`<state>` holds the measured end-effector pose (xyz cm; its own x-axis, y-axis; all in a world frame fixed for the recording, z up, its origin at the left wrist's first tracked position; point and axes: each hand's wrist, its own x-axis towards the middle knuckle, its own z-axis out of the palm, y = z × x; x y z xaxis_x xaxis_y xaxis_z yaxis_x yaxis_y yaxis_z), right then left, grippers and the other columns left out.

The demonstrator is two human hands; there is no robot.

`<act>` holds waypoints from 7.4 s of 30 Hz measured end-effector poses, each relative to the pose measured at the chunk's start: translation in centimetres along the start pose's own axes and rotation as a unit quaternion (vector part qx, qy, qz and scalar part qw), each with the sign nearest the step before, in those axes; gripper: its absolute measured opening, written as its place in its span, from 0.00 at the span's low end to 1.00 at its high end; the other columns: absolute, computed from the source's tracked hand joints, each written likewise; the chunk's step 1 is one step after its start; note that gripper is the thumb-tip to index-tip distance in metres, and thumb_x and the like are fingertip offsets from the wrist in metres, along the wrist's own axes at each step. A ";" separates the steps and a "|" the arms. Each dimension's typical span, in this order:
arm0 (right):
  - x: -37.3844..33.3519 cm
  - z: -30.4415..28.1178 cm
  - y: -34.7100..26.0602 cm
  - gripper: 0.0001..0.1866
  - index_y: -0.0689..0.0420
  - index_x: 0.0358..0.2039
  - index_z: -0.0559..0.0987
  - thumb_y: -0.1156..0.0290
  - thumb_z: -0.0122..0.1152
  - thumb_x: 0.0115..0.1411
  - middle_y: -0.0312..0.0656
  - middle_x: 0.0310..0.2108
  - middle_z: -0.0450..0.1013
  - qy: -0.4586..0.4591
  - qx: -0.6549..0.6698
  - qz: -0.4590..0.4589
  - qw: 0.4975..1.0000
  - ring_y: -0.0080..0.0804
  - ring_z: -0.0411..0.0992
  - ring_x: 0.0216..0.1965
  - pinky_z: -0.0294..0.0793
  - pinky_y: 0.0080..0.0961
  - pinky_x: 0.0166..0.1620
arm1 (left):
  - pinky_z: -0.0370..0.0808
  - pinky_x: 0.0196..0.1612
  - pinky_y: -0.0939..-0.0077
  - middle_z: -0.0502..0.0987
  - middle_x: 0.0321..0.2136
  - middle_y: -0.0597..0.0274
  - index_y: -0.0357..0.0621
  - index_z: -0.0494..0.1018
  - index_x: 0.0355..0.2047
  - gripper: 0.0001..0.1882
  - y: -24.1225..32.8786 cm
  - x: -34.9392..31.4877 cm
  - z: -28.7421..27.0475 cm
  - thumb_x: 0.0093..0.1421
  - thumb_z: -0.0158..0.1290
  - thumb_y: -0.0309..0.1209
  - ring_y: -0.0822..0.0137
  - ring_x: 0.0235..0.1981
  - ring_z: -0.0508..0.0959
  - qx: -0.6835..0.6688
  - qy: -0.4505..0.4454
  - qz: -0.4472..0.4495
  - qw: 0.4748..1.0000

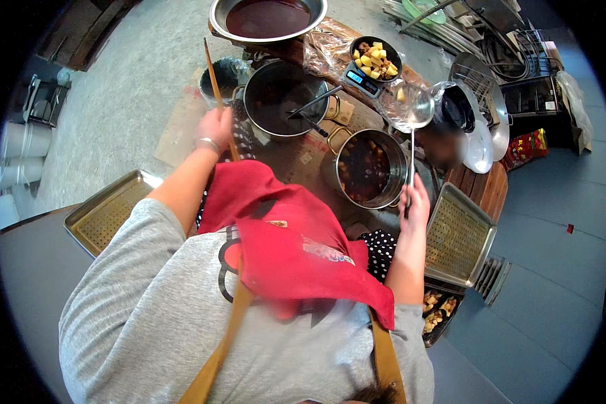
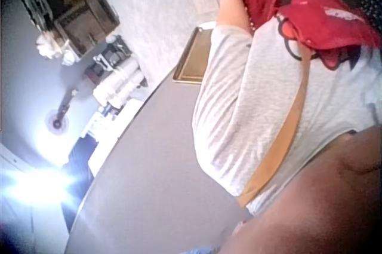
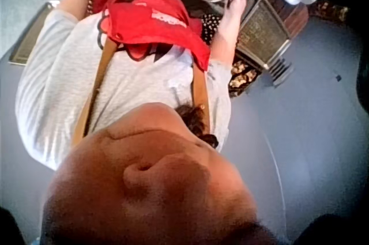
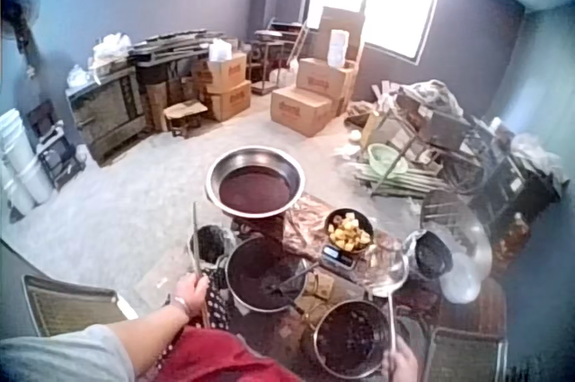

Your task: The person uses a ladle, strainer, and chopsticks to portion various food items from several pots into a bowl, checks the weight on a digital scale, and places the bowl onto a metal tray.

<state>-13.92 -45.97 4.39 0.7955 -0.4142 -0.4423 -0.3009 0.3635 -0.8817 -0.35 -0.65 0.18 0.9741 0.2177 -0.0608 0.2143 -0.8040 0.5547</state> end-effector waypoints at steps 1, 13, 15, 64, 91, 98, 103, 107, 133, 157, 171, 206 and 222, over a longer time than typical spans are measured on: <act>-1.5 -1.3 0.9 0.26 0.60 0.56 0.62 0.77 0.49 0.56 0.35 0.24 0.69 0.004 -0.010 0.019 1.000 0.17 0.63 0.18 0.59 0.10 0.16 | 0.68 0.40 0.56 0.74 0.31 0.43 0.40 0.73 0.30 0.23 0.3 -0.2 -0.2 0.59 0.40 0.48 0.44 0.36 0.72 -0.008 0.003 0.003 1.000; 0.3 -3.2 16.1 0.30 0.60 0.59 0.55 0.74 0.51 0.55 0.33 0.21 0.66 0.078 -0.197 0.202 0.956 0.19 0.64 0.17 0.60 0.17 0.16 | 0.68 0.31 0.58 0.74 0.23 0.44 0.39 0.71 0.25 0.23 -0.6 -0.1 1.8 0.59 0.41 0.47 0.45 0.29 0.73 -0.004 0.040 0.061 0.997; 0.7 -2.7 17.4 0.27 0.61 0.55 0.62 0.72 0.52 0.53 0.39 0.26 0.72 0.078 -0.262 0.210 0.939 0.30 0.71 0.23 0.70 0.27 0.22 | 0.68 0.33 0.58 0.74 0.25 0.45 0.40 0.71 0.26 0.22 -0.7 0.0 1.3 0.59 0.41 0.47 0.45 0.30 0.73 0.004 0.018 0.057 0.998; 15.2 19.4 7.5 0.09 0.54 0.36 0.70 0.72 0.51 0.52 0.45 0.30 0.72 -0.185 -0.806 -0.259 0.498 0.41 0.74 0.33 0.73 0.35 0.35 | 0.70 0.32 0.60 0.71 0.25 0.53 0.41 0.70 0.20 0.17 -0.8 3.1 0.0 0.56 0.46 0.43 0.51 0.30 0.73 0.099 -0.005 0.066 0.993; 22.2 17.4 15.8 0.14 0.60 0.27 0.80 0.61 0.57 0.49 0.41 0.25 0.75 -0.186 -0.470 0.127 0.853 0.35 0.72 0.27 0.69 0.30 0.35 | 0.69 0.31 0.59 0.71 0.24 0.52 0.41 0.70 0.22 0.14 1.3 3.8 0.0 0.55 0.48 0.39 0.49 0.29 0.72 0.100 -0.027 0.072 0.992; 18.0 15.0 12.3 0.14 0.61 0.38 0.77 0.66 0.55 0.56 0.31 0.21 0.68 -0.200 -0.332 0.188 0.902 0.20 0.63 0.21 0.63 0.19 0.27 | 0.67 0.28 0.60 0.69 0.21 0.52 0.40 0.67 0.18 0.16 0.6 3.6 0.7 0.56 0.48 0.39 0.49 0.26 0.70 0.106 0.003 0.084 0.991; 15.1 14.3 10.0 0.16 0.61 0.43 0.75 0.67 0.56 0.56 0.27 0.20 0.67 -0.184 -0.323 0.188 0.909 0.16 0.61 0.19 0.60 0.15 0.21 | 0.70 0.35 0.59 0.73 0.28 0.54 0.43 0.73 0.26 0.17 1.4 3.4 0.2 0.56 0.45 0.45 0.51 0.33 0.73 0.122 -0.047 0.030 0.991; 12.9 14.4 8.4 0.14 0.59 0.42 0.76 0.66 0.55 0.56 0.26 0.17 0.63 -0.190 -0.303 0.195 0.913 0.14 0.55 0.15 0.54 0.13 0.18 | 0.70 0.38 0.59 0.74 0.31 0.51 0.41 0.73 0.26 0.20 1.0 3.3 0.1 0.57 0.43 0.46 0.50 0.36 0.73 0.134 -0.059 0.019 0.989; 8.9 7.7 -8.5 0.12 0.56 0.41 0.72 0.65 0.54 0.58 0.30 0.17 0.63 -0.125 -0.169 0.138 0.968 0.10 0.51 0.10 0.45 0.08 0.12 | 0.70 0.36 0.61 0.73 0.29 0.54 0.43 0.72 0.26 0.20 0.8 2.7 0.1 0.57 0.43 0.47 0.52 0.35 0.73 0.109 -0.043 0.021 0.993; 9.5 8.8 -7.2 0.18 0.52 0.48 0.72 0.69 0.57 0.55 0.45 0.32 0.73 0.038 -0.606 -0.432 0.666 0.41 0.73 0.30 0.72 0.30 0.32 | 0.70 0.34 0.60 0.72 0.26 0.52 0.41 0.70 0.22 0.19 0.5 2.6 0.3 0.57 0.45 0.46 0.49 0.32 0.73 0.087 -0.009 0.044 0.995; 14.8 20.0 9.6 0.14 0.50 0.42 0.75 0.63 0.52 0.54 0.46 0.32 0.74 -0.125 -0.733 -0.165 0.648 0.46 0.73 0.36 0.72 0.41 0.37 | 0.70 0.35 0.59 0.73 0.27 0.52 0.41 0.71 0.22 0.18 0.6 3.3 0.4 0.56 0.46 0.44 0.50 0.32 0.73 0.111 -0.031 0.044 0.992; 9.1 7.9 -7.9 0.16 0.57 0.47 0.72 0.66 0.53 0.58 0.30 0.16 0.62 -0.098 -0.148 0.112 0.978 0.11 0.50 0.10 0.44 0.09 0.12 | 0.69 0.39 0.60 0.73 0.32 0.51 0.43 0.73 0.29 0.19 2.0 2.8 -0.2 0.57 0.42 0.45 0.50 0.37 0.73 0.107 -0.061 0.029 0.992; 12.9 5.3 -8.4 0.15 0.57 0.44 0.74 0.66 0.54 0.58 0.27 0.16 0.62 0.039 -0.227 -0.001 0.973 0.11 0.53 0.11 0.47 0.09 0.13 | 0.69 0.33 0.59 0.71 0.25 0.51 0.41 0.69 0.21 0.19 0.4 3.0 0.9 0.57 0.45 0.44 0.49 0.31 0.72 0.096 -0.008 0.063 0.993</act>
<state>1.65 -49.91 6.93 0.7599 -0.4823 -0.4358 -0.5143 -0.0361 -0.8569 2.78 -0.86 -0.55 0.9947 0.1014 -0.0147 0.0991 -0.9155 0.3899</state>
